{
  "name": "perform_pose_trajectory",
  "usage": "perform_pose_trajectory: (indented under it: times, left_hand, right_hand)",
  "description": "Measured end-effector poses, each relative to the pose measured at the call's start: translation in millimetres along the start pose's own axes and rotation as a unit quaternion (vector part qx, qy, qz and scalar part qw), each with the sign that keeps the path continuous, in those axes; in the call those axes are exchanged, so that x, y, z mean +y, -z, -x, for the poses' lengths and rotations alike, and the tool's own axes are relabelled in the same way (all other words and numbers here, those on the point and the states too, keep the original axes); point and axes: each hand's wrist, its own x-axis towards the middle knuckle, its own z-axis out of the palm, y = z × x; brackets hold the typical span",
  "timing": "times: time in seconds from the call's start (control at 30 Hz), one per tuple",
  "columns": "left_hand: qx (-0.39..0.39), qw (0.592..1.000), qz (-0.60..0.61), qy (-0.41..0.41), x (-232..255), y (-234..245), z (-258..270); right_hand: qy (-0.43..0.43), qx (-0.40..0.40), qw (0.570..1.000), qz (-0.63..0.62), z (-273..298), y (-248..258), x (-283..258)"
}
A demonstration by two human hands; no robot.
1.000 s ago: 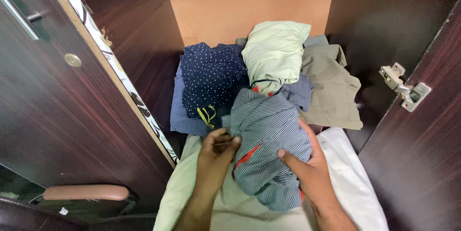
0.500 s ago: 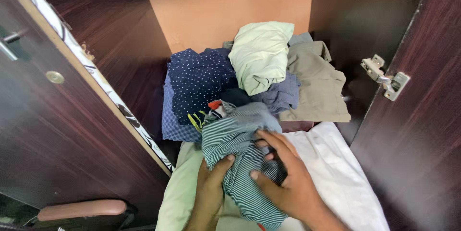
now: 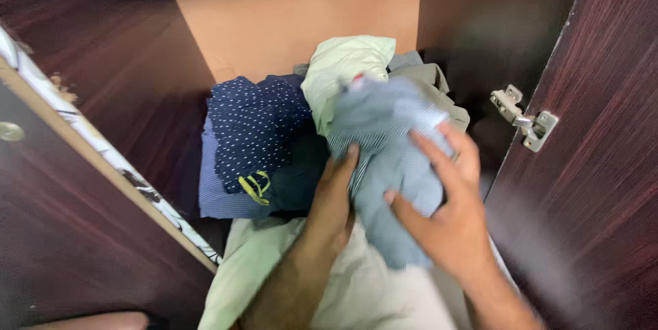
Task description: The person sorts various garments from a chair and places them into a closet shelf, including a dark shirt, a light-green shirt, a dark polka-dot garment, a striped shirt, a grey pair of pants, and two pairs of dark pants.
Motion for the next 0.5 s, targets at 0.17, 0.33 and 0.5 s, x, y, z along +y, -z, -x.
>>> perform_pose_trajectory:
  times: [0.17,0.33,0.5]
  left_hand:
    - [-0.071,0.991,-0.09,-0.071,9.5,-30.1,-89.2]
    - [0.042,0.964,-0.245,-0.092,-11.3,-44.8,-155.2]
    - [0.001,0.956,-0.272,-0.107,-49.9,-23.2,-184.5]
  right_hand:
    - [0.032,0.069,0.996,0.05,-69.7,1.1,44.2]
    - [-0.042,0.07,0.989,0.126,-119.8,-26.8,109.9]
    - [-0.132,0.019,0.971,0.199,-129.0,-48.4,169.9]
